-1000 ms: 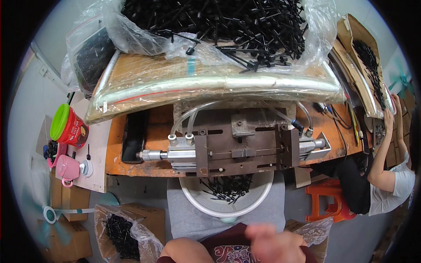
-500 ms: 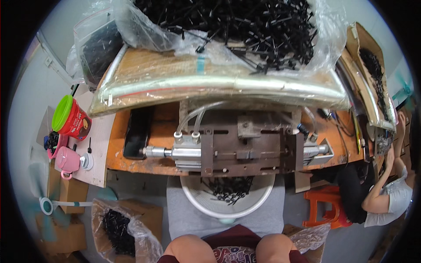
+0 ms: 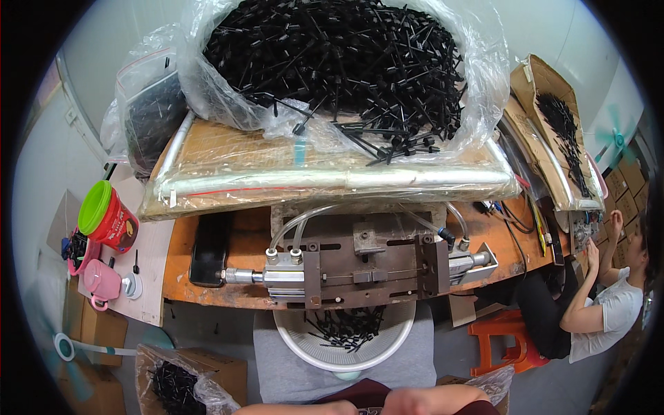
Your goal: The recorder is assembling small black plastic components using a pneumatic assembly jig.
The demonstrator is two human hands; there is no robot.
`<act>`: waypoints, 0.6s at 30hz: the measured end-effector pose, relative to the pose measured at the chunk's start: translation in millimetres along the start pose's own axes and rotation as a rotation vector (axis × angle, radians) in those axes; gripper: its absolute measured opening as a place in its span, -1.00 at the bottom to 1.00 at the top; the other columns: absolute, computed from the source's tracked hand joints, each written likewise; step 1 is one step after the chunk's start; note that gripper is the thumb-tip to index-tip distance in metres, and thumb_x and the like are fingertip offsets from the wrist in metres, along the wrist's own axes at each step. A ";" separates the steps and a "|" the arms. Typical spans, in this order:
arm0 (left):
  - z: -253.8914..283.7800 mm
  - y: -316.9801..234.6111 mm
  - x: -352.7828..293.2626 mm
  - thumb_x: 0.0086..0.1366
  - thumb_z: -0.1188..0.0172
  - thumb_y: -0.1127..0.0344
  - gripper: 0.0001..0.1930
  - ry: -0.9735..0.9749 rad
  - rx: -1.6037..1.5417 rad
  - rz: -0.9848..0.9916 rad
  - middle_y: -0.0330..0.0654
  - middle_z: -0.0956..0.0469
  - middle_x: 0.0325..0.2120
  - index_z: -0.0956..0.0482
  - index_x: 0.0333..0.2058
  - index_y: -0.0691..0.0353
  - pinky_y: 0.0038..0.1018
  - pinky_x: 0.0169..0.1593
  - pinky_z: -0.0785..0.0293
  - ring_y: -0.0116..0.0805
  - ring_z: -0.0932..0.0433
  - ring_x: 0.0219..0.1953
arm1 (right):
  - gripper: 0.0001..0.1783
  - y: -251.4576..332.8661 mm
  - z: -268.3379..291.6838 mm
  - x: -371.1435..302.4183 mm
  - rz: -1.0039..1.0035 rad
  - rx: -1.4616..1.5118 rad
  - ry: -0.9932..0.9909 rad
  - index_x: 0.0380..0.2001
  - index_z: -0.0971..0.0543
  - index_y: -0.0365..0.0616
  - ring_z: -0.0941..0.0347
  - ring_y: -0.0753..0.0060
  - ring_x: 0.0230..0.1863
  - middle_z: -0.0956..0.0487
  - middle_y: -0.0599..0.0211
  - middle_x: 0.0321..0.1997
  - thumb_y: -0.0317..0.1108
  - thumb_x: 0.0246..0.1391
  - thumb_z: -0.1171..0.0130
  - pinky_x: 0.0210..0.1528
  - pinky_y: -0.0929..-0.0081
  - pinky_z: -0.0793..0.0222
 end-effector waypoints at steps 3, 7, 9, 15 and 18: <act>14.5 15.8 36.7 0.46 0.10 0.06 -0.47 -0.017 0.081 0.023 -0.06 -0.20 0.33 -0.27 0.33 0.08 -0.27 0.25 -0.10 -0.39 -0.34 0.22 | -0.15 -25.3 6.4 -17.6 -0.024 -0.135 0.123 0.34 -0.14 -0.10 -0.44 -0.12 0.12 -0.47 -0.05 0.19 -0.22 -0.01 -0.22 0.12 -0.07 -0.37; 47.2 32.9 71.5 0.31 -0.22 0.28 -0.25 0.121 0.056 0.140 0.40 -0.11 0.23 -0.02 0.38 0.18 -0.20 -0.14 -0.62 0.03 -0.61 -0.07 | -0.60 -100.0 12.1 62.9 -0.362 -0.162 0.121 -0.11 -0.63 -0.16 -0.55 0.10 -0.09 -0.65 0.13 0.00 -0.58 -0.12 -0.28 -0.04 0.28 -0.42; 45.7 38.5 68.5 0.27 -0.23 0.37 -0.19 0.183 0.022 0.192 0.42 -0.12 0.24 0.01 0.41 0.16 -0.21 -0.15 -0.61 0.00 -0.67 -0.19 | -0.69 -143.5 5.0 85.0 -0.385 -0.181 0.095 -0.20 -0.63 -0.21 -0.54 0.13 -0.17 -0.65 0.13 -0.10 -0.65 -0.08 -0.24 -0.12 0.28 -0.41; 24.9 32.4 66.1 0.10 -0.36 0.50 -0.21 0.178 -0.048 0.224 0.24 -0.40 0.14 -0.20 0.29 0.10 -0.43 -0.28 -0.64 -0.23 -0.72 -0.31 | -0.74 -249.3 -36.0 145.6 -0.652 -0.281 0.434 -0.24 -0.65 -0.14 -0.58 0.09 -0.07 -0.65 0.24 -0.19 -0.37 -0.06 -0.32 0.01 0.23 -0.50; 26.0 32.9 66.4 0.08 -0.36 0.51 -0.22 0.179 -0.034 0.236 0.19 -0.48 0.10 -0.22 0.27 0.08 -0.48 -0.35 -0.64 -0.28 -0.71 -0.37 | -0.56 -277.7 -59.9 165.7 -0.769 -0.349 0.794 -0.19 -0.67 -0.24 -0.62 0.05 -0.08 -0.68 0.06 -0.15 -0.32 -0.24 -0.38 -0.01 0.23 -0.55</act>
Point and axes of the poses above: each hand's wrist, its own x-axis towards the middle knuckle, its own z-axis out of the back of the hand, y = z × x, the point moved 1 cm from there along x, towards the middle knuckle
